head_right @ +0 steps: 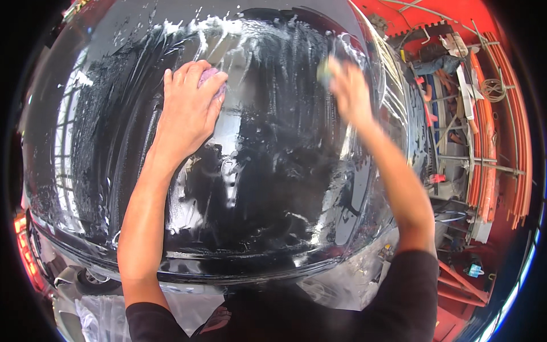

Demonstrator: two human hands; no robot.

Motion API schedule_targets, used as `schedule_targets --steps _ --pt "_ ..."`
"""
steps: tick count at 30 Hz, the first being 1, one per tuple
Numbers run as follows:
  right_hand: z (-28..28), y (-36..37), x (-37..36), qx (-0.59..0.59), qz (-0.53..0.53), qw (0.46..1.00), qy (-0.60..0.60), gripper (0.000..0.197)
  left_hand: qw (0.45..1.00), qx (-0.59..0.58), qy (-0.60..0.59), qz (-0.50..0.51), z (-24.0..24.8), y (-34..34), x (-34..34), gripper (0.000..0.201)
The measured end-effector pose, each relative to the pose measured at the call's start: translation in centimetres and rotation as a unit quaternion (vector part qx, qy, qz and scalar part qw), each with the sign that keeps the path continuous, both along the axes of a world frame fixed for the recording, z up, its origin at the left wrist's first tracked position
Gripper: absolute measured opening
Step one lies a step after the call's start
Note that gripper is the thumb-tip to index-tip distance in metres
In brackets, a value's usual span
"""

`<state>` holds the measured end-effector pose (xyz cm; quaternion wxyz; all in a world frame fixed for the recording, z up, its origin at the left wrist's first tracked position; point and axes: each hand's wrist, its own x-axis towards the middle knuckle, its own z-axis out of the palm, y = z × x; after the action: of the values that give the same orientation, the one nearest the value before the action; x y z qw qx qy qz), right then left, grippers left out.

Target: The person scrubs the hood of a black car using a yellow sponge and a purple cloth. They repeatedly apply a white cleaning substance to the surface, scrubbing in circular and linear motions to clean the paint.

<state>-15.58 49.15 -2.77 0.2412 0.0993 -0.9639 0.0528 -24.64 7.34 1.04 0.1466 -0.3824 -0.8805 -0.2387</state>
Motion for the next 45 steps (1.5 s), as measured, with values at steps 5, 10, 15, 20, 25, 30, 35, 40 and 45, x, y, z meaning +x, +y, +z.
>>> schedule_targets --steps 5,10,15,20,25,30,35,40,45 --pt "0.0 4.3 -8.6 -0.004 -0.128 0.992 0.021 0.048 0.998 0.037 -0.021 -0.039 -0.4 1.2 -0.1 0.033" --pt "1.2 -9.0 9.4 -0.081 -0.034 0.993 -0.074 0.056 1.0 0.017 -0.017 0.005 -0.6 -0.5 0.5 0.035" --pt "2.0 -3.6 -2.8 -0.046 0.009 0.999 -0.021 0.046 1.0 0.027 -0.013 -0.001 0.0 -0.2 0.1 0.035" --pt "1.3 -0.8 -8.2 -0.028 -0.084 0.996 0.015 0.05 0.999 0.039 -0.024 -0.026 -0.6 1.4 0.4 0.036" --pt "2.5 -11.3 8.2 -0.069 0.031 0.993 -0.089 0.051 0.999 0.023 -0.022 0.005 -0.7 -0.2 0.6 0.034" --pt "1.8 -3.7 -8.9 -0.022 0.003 1.0 0.007 0.045 0.999 0.042 -0.023 -0.015 -0.1 0.0 0.3 0.032" --pt "0.9 -3.9 -10.1 0.007 -0.084 0.996 -0.001 0.053 0.998 0.049 -0.04 -0.028 -0.9 1.1 0.4 0.033" --pt "3.3 -13.1 7.1 -0.075 0.068 0.99 -0.097 0.049 0.999 0.034 -0.029 0.003 -0.7 -0.3 0.6 0.032" --pt "2.9 -5.0 -13.1 -0.017 -0.004 1.0 0.013 0.044 0.998 0.057 -0.025 -0.018 -0.1 0.7 0.4 0.031"
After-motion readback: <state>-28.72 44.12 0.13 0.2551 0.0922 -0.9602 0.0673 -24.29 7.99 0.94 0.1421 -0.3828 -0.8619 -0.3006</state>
